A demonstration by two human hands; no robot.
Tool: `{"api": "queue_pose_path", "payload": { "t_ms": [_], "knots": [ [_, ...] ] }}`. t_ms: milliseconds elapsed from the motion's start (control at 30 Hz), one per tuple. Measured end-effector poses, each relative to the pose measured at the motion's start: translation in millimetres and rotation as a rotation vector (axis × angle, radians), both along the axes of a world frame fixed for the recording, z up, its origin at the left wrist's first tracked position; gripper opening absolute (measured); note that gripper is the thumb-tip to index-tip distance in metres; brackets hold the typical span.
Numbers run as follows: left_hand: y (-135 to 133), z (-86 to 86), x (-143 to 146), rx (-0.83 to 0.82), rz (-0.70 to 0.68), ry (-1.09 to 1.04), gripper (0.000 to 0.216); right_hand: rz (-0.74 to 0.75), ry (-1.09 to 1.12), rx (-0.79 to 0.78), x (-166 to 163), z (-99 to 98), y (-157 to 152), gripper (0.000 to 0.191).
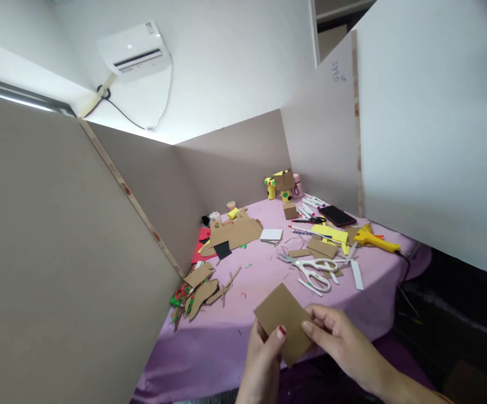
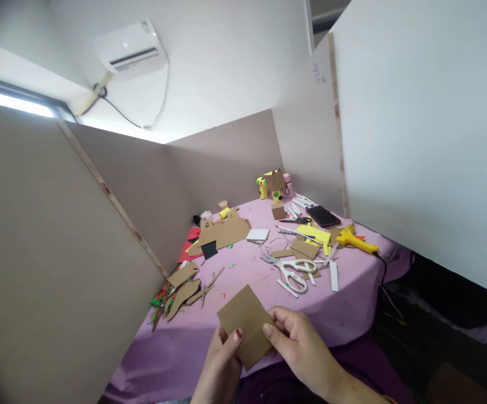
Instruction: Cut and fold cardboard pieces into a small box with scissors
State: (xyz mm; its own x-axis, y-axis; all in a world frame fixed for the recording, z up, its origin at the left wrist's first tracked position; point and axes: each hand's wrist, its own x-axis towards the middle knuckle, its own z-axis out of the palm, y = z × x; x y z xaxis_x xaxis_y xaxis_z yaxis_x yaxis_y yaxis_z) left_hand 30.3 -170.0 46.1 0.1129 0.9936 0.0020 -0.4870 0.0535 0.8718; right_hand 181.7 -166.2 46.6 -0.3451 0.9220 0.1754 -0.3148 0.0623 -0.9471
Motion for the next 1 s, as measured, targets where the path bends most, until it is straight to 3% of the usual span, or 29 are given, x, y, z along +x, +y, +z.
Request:
{"api": "queue_pose_path", "payload": {
  "t_ms": [100, 333, 400, 500, 600, 667, 733, 867, 1000],
  "knots": [
    [3.8, 0.9, 4.3, -0.029, 0.193, 0.101, 0.042, -0.03, -0.044, 0.071, 0.1, -0.8, -0.4, 0.022],
    [1.9, 6.4, 4.7, 0.061, 0.292, 0.269, 0.017, -0.055, -0.101, 0.141, 0.3, -6.4, 4.8, 0.02],
    [-2.5, 11.0, 3.3, 0.188, 0.389, 0.471, 0.01, -0.123, -0.137, 0.154, 1.8, -5.9, 7.1, 0.021],
    [-7.1, 15.4, -0.1, 0.591, 0.469, 0.843, 0.01, -0.228, -0.227, 0.176, 5.4, -0.6, 6.7, 0.023],
    [-5.6, 14.9, -5.1, 0.956, 0.399, 0.968, 0.035, -0.271, -0.255, 0.189, 9.2, 6.6, 2.6, 0.031],
    [-1.9, 13.4, -9.7, 1.057, 0.366, 0.983, 0.043, -0.303, -0.221, 0.164, 10.7, 9.4, -0.4, 0.032],
    [2.4, 11.4, -15.3, 1.105, 0.336, 1.022, 0.047, -0.244, -0.155, 0.091, 10.4, 9.9, -2.9, 0.039],
    [9.0, 3.1, -23.4, 1.035, 0.2, 1.062, 0.042, -0.043, -0.008, -0.094, 3.0, 7.1, -5.3, 0.048],
    [10.3, -4.2, -18.8, 0.878, 0.084, 1.048, 0.037, -0.135, 0.001, -0.21, -3.9, 3.2, -1.5, 0.037]
  ]
}}
